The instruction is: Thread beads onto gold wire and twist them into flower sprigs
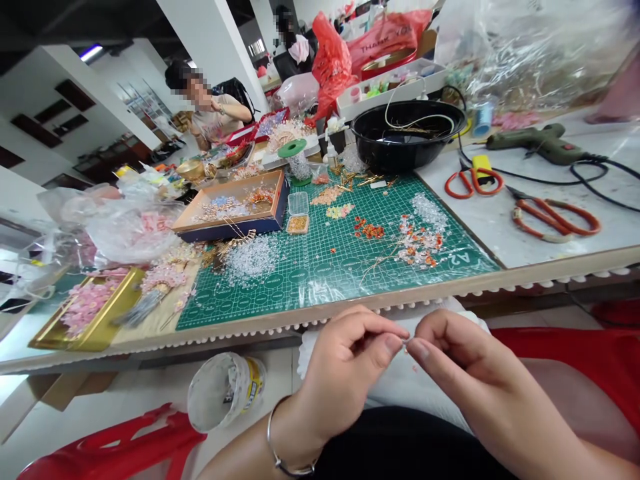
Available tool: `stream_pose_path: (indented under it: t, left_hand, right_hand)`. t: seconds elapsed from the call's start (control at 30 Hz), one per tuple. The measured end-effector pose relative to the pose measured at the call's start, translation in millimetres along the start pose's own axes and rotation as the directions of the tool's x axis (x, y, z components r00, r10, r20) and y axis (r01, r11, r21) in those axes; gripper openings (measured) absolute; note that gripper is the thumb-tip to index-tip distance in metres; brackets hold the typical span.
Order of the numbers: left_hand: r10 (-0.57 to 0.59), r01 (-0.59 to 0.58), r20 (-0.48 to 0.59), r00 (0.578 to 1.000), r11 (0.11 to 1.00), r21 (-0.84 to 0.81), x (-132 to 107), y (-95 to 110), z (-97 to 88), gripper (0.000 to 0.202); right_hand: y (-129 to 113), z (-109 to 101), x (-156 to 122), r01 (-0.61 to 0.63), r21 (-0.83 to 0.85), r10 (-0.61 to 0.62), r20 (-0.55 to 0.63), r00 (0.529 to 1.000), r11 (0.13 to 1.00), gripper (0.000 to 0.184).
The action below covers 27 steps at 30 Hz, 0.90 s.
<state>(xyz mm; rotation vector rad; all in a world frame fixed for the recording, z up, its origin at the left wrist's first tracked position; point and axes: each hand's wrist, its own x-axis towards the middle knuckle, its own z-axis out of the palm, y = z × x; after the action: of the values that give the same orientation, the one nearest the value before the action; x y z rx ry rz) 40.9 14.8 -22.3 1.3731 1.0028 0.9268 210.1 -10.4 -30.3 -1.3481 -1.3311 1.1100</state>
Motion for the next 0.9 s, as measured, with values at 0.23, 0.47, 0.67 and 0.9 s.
stream_pose_path:
  t: [0.23,0.47,0.67,0.9]
  left_hand:
    - [0.19,-0.187,0.017,0.982,0.944,0.272,1.6,8.7,-11.3,0.004]
    - [0.101,-0.157,0.188,0.977,0.938,0.311,16.2,12.5,-19.7,0.012]
    - [0.169,-0.254,0.226,0.959,0.865,0.432,28.4,12.0,-28.0,0.01]
    - [0.302,-0.065,-0.063,0.951,0.398,0.915,96.4,-24.7,-105.1,0.022]
  right_hand:
    - [12.0,-1.1,-1.6,-0.21,0.132,0.174,0.245,0.954,0.969,0.033]
    - [31.2,-1.1,-2.1,-0.279,0.15,0.224,0.308,0.925,0.949,0.026]
    - [33.4,-6.5,8.1,-0.314,0.129,0.266,0.294,0.918,0.941,0.033]
    - [45.4,-13.9,12.6,-0.304,0.063,0.269,0.319,0.909,0.951,0.039]
